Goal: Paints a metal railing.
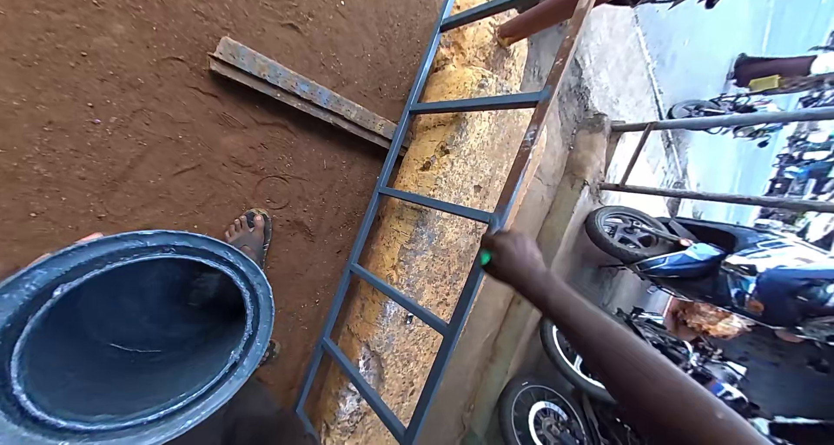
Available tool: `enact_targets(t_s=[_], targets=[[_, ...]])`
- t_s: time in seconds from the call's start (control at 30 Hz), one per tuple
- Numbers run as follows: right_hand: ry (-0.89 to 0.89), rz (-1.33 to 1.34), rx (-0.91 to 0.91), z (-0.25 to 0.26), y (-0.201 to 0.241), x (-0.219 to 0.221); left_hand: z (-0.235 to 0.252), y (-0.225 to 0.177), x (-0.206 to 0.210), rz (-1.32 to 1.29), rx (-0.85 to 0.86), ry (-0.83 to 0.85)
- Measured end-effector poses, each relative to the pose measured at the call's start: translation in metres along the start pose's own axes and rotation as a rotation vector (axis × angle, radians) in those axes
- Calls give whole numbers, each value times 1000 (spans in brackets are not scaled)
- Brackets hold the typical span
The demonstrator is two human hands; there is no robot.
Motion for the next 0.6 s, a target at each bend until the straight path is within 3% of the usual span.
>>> enact_targets(t_s=[0.07,0.17,0.27,0.33,0.43,0.53,0.6], targets=[[57,15,19,-15,12,11,3,-1,-3,-65,-4,-30],[-279,116,30,-31,4,-8,3,2,-2,-94,-69,13],[-24,144,60,-38,4,30,5,10,3,-95,-221,112],[57,231,50,-35,8,26,4,14,5,-104,-281,149],[-157,300,171,-13,-36,-17,7,4,6,140,-85,124],[-460,247,219,0,-59,-54,9,-9,8,188,115,67],[-371,166,121,-7,-31,-37,9,-15,9,163,192,43]])
Point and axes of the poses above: each hand's wrist, its own z-axis towards the middle knuckle, its own x-axis out of the palm, y = z × x, the point moved 8 cm from there along z, towards the middle knuckle, and after that the axes turned 8 degrees about -x, right-handed, at the moved point
